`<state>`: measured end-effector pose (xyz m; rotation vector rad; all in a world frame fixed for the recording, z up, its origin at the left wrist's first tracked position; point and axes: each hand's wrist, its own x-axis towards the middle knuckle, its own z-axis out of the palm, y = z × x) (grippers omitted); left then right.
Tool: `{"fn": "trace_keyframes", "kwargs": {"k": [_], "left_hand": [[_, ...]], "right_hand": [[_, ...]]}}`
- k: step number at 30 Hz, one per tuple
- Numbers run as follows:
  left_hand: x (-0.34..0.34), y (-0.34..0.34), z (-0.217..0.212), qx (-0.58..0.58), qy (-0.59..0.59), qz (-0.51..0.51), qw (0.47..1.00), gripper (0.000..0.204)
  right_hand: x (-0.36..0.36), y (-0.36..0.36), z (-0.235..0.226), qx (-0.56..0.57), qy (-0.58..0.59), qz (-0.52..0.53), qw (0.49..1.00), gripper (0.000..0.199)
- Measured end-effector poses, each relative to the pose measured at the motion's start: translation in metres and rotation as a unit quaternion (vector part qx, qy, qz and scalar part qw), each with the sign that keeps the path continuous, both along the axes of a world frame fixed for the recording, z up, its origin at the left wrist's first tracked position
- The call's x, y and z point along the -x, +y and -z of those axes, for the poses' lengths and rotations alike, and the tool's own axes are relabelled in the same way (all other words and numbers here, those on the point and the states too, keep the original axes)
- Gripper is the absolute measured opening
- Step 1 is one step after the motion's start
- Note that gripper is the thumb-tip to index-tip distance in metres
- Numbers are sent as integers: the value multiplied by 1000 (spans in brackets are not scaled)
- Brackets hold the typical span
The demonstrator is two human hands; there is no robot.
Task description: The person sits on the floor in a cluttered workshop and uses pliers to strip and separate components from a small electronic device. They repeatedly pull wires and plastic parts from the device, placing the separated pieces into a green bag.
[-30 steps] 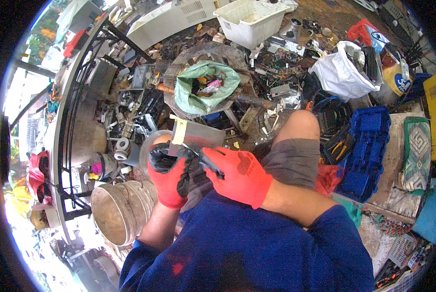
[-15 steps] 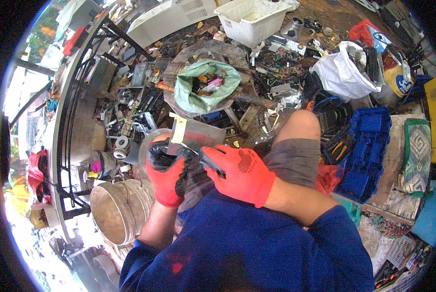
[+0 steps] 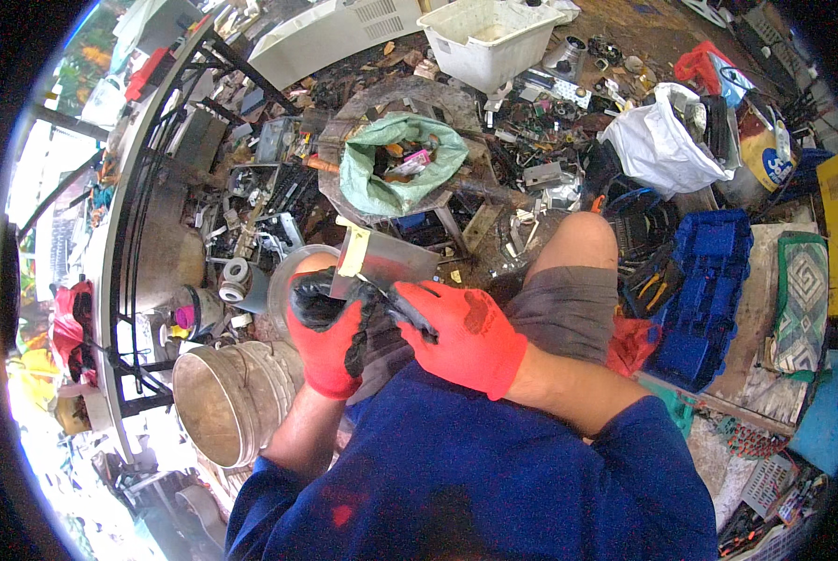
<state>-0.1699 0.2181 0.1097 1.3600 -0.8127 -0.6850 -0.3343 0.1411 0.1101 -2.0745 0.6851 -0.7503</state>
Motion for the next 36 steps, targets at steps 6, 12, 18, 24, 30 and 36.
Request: {"fn": "trace_keyframes", "kwargs": {"k": [6,12,18,24,30,36], "left_hand": [[3,-1,2,-4,26,-6,1000,38],[6,-1,1,-13,35,-19,999,37],[7,-3,4,6,37,-22,999,35],[-4,-8,-3,-60,-25,9,998,39],[-3,-7,-1,-44,0,10,999,41],[0,-3,-4,-45,-24,5,999,39]], "right_hand": [[1,1,-1,-18,15,-4,1000,37],[1,2,5,-4,2,9,1000,37],[-1,2,6,1,-16,13,1000,35],[-2,-12,10,-119,-75,-26,990,23],[0,-10,1,-55,-20,-12,998,31],[0,0,1,18,23,33,999,32]]}}
